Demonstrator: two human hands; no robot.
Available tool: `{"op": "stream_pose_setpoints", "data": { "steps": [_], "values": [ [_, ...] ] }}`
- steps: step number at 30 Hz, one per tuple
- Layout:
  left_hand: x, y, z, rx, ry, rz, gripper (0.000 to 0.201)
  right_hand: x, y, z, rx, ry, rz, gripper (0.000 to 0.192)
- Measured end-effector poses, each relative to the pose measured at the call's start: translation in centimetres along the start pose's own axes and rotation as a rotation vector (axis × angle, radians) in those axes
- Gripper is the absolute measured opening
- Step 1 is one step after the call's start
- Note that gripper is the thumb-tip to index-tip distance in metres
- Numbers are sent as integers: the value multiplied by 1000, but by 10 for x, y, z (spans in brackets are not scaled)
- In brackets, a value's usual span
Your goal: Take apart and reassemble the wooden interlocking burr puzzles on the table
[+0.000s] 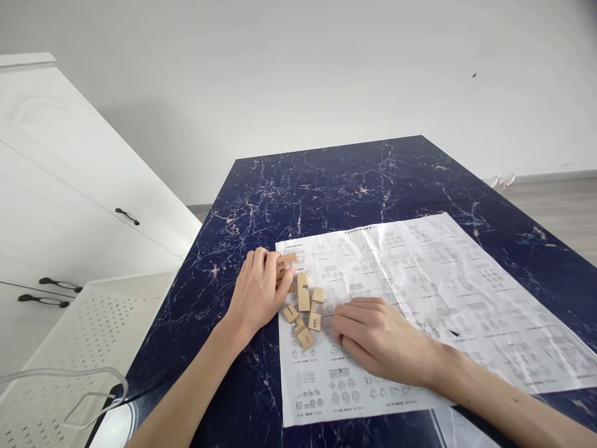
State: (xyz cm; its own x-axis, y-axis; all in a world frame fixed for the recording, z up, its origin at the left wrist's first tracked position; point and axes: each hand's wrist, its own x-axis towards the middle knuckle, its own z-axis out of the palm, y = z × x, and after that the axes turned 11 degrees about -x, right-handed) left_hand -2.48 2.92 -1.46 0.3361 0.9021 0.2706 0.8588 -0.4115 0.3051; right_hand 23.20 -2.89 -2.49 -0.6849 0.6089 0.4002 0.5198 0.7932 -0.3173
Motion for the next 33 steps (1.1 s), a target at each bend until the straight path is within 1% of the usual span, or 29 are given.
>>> {"op": "stream_pose_setpoints", "data": {
  "steps": [5, 15, 20, 26, 33],
  "values": [
    [0, 1, 1, 18, 29, -7, 25, 1, 1, 0, 7, -24, 12, 31],
    [0, 1, 3, 60, 95, 32, 21, 1, 0, -4, -2, -8, 1, 32],
    [0, 1, 4, 60, 80, 28, 26, 1, 0, -4, 0, -7, 3, 32],
    [0, 5, 1, 47, 62, -1, 32, 1, -1, -3, -4, -24, 10, 32],
    [-1, 10, -2, 59, 34, -71, 36, 0, 0, -1, -4, -25, 4, 32]
  ]
}}
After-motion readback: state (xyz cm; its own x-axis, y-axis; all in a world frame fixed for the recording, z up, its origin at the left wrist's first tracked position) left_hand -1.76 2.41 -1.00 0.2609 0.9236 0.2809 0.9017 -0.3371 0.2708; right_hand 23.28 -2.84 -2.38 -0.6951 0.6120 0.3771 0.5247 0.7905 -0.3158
